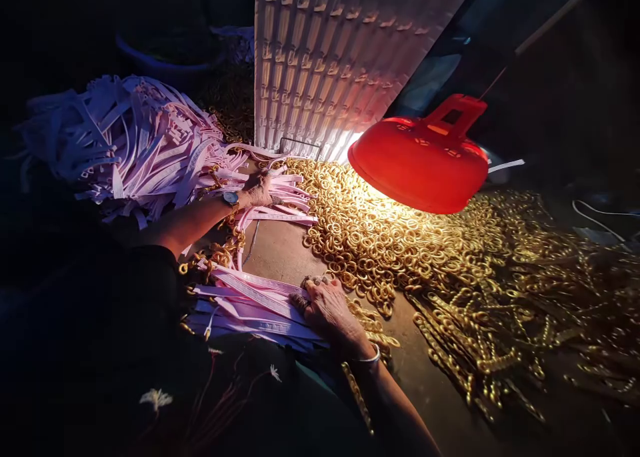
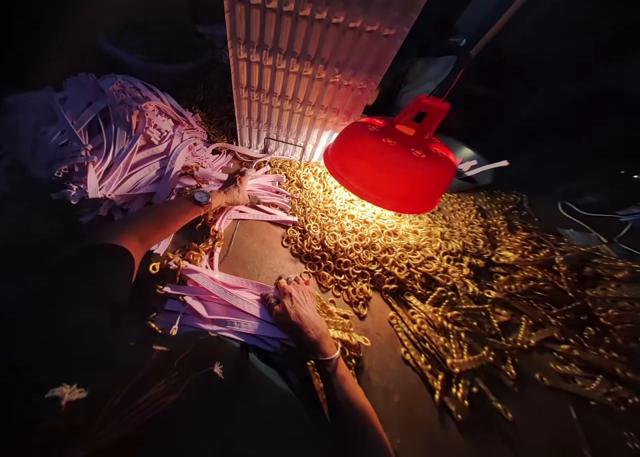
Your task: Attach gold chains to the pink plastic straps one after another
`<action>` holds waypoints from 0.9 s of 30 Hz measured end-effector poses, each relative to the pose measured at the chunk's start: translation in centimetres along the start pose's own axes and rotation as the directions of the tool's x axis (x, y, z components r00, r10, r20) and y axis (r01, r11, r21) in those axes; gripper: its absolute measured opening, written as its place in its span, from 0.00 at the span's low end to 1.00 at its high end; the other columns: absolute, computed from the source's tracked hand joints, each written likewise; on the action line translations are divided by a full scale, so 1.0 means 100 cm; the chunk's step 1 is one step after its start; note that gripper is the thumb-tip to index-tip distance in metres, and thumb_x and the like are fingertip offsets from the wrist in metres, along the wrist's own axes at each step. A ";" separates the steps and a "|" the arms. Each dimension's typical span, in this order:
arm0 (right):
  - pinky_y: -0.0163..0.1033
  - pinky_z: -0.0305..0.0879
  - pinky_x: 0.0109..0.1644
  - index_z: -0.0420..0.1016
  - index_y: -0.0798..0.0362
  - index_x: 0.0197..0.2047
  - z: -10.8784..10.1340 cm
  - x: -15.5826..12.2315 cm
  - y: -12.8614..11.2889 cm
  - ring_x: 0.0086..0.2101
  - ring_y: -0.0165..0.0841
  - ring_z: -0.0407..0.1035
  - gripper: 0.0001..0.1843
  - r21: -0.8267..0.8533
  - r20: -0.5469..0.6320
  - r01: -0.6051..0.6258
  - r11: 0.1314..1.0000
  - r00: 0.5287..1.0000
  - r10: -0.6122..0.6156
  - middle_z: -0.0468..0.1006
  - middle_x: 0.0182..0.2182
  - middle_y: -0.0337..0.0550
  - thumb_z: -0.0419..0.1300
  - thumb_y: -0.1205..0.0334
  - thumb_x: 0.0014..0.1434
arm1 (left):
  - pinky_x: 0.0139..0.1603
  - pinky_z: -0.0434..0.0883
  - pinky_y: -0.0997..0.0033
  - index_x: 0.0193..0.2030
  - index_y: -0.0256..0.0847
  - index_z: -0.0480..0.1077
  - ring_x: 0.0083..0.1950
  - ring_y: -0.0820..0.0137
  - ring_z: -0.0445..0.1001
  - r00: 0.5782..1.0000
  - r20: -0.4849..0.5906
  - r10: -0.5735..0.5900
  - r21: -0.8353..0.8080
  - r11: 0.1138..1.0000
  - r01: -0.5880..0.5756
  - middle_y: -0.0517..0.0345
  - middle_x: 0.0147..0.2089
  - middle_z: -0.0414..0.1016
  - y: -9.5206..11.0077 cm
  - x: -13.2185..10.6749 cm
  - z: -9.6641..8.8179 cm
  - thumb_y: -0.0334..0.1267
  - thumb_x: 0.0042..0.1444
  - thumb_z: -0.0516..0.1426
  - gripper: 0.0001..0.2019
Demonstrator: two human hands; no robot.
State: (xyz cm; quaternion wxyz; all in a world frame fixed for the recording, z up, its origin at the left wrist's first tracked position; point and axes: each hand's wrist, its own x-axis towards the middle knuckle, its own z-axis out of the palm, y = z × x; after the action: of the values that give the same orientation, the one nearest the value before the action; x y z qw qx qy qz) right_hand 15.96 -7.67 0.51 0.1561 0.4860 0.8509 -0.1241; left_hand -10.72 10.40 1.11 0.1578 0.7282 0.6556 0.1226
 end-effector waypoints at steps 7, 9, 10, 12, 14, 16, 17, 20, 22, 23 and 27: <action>0.49 0.53 0.51 0.76 0.54 0.43 -0.003 0.004 0.003 0.46 0.46 0.70 0.29 0.044 0.012 0.009 0.999 1.000 -0.009 0.79 0.42 0.55 0.45 0.40 0.68 | 0.49 0.66 0.67 0.53 0.21 0.68 0.52 0.54 0.73 0.964 0.103 -0.245 0.166 0.960 0.227 0.29 0.50 0.74 -0.033 0.029 -0.004 0.60 0.49 0.63 0.40; 0.49 0.53 0.51 0.76 0.54 0.43 -0.002 0.005 0.004 0.46 0.46 0.70 0.28 0.051 0.013 0.012 0.999 1.000 -0.012 0.79 0.42 0.55 0.45 0.41 0.68 | 0.48 0.66 0.67 0.57 0.24 0.67 0.53 0.53 0.74 0.955 0.137 -0.262 0.199 0.952 0.232 0.31 0.52 0.74 -0.030 0.030 0.001 0.61 0.45 0.64 0.42; 0.49 0.53 0.51 0.76 0.55 0.43 -0.002 0.006 0.004 0.46 0.47 0.70 0.28 0.051 0.013 0.012 0.999 1.000 -0.012 0.79 0.41 0.55 0.45 0.41 0.68 | 0.48 0.67 0.67 0.58 0.25 0.67 0.53 0.52 0.74 0.950 0.166 -0.265 0.203 0.952 0.230 0.32 0.53 0.73 -0.027 0.029 0.003 0.60 0.44 0.65 0.43; 0.49 0.53 0.50 0.76 0.55 0.43 0.000 0.007 0.004 0.46 0.47 0.70 0.28 0.047 0.010 0.015 0.999 1.000 -0.015 0.79 0.41 0.56 0.45 0.41 0.68 | 0.48 0.68 0.66 0.60 0.25 0.66 0.53 0.50 0.74 0.939 0.241 -0.245 0.210 0.958 0.196 0.32 0.54 0.73 -0.022 0.025 0.008 0.59 0.41 0.67 0.46; 0.49 0.53 0.50 0.76 0.55 0.43 0.001 0.007 0.004 0.46 0.47 0.70 0.29 0.047 -0.007 0.020 0.999 1.000 -0.019 0.79 0.41 0.56 0.45 0.40 0.68 | 0.54 0.67 0.62 0.62 0.26 0.64 0.56 0.46 0.72 0.930 0.300 -0.211 0.263 0.956 0.131 0.30 0.56 0.72 -0.018 0.017 0.013 0.57 0.36 0.70 0.50; 0.49 0.53 0.50 0.76 0.55 0.43 0.002 0.007 0.004 0.46 0.47 0.70 0.29 0.050 -0.026 0.023 0.998 0.999 -0.021 0.79 0.41 0.56 0.45 0.39 0.67 | 0.60 0.64 0.56 0.62 0.25 0.64 0.60 0.41 0.68 0.945 0.277 -0.173 0.335 0.939 0.073 0.25 0.59 0.68 -0.016 0.007 0.019 0.53 0.31 0.72 0.53; 0.49 0.53 0.50 0.76 0.55 0.43 0.002 0.007 0.004 0.45 0.47 0.70 0.29 0.053 -0.036 0.025 0.998 0.999 -0.023 0.79 0.41 0.56 0.46 0.39 0.67 | 0.62 0.62 0.54 0.62 0.24 0.64 0.61 0.40 0.67 0.955 0.246 -0.165 0.356 0.932 0.069 0.23 0.60 0.67 -0.016 0.002 0.021 0.51 0.29 0.73 0.53; 0.49 0.53 0.49 0.76 0.55 0.44 0.001 0.005 0.004 0.46 0.47 0.70 0.28 0.056 -0.037 0.021 0.998 0.999 -0.019 0.79 0.41 0.56 0.46 0.41 0.68 | 0.60 0.65 0.54 0.59 0.21 0.65 0.58 0.41 0.70 0.966 0.186 -0.178 0.339 0.935 0.107 0.23 0.55 0.70 -0.018 -0.006 0.025 0.48 0.32 0.72 0.48; 0.49 0.53 0.49 0.76 0.55 0.44 0.000 0.005 0.004 0.46 0.47 0.70 0.28 0.057 -0.036 0.016 0.998 0.999 -0.014 0.79 0.41 0.56 0.46 0.41 0.68 | 0.53 0.70 0.57 0.58 0.22 0.65 0.53 0.45 0.74 0.966 0.175 -0.191 0.326 0.937 0.126 0.27 0.50 0.74 -0.020 -0.006 0.024 0.49 0.35 0.70 0.45; 0.49 0.53 0.49 0.76 0.55 0.44 0.000 0.005 0.004 0.46 0.47 0.70 0.28 0.058 -0.038 0.015 0.998 0.999 -0.012 0.79 0.41 0.56 0.46 0.41 0.68 | 0.49 0.71 0.59 0.58 0.23 0.66 0.50 0.48 0.75 0.967 0.165 -0.194 0.320 0.938 0.134 0.30 0.48 0.75 -0.020 -0.005 0.023 0.50 0.37 0.69 0.44; 0.49 0.53 0.49 0.77 0.55 0.44 0.002 0.006 0.003 0.47 0.47 0.70 0.30 0.071 -0.073 0.014 0.997 0.997 -0.009 0.79 0.42 0.57 0.45 0.39 0.67 | 0.41 0.71 0.65 0.54 0.28 0.69 0.44 0.56 0.77 0.965 0.126 -0.232 0.299 0.936 0.186 0.38 0.42 0.76 -0.019 -0.002 0.014 0.46 0.37 0.69 0.37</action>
State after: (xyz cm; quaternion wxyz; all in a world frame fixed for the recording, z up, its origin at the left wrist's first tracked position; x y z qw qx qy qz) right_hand 15.96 -7.11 0.12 0.1068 0.4906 0.8538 -0.1374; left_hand -11.93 10.30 -0.95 0.1154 0.6768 0.7254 -0.0489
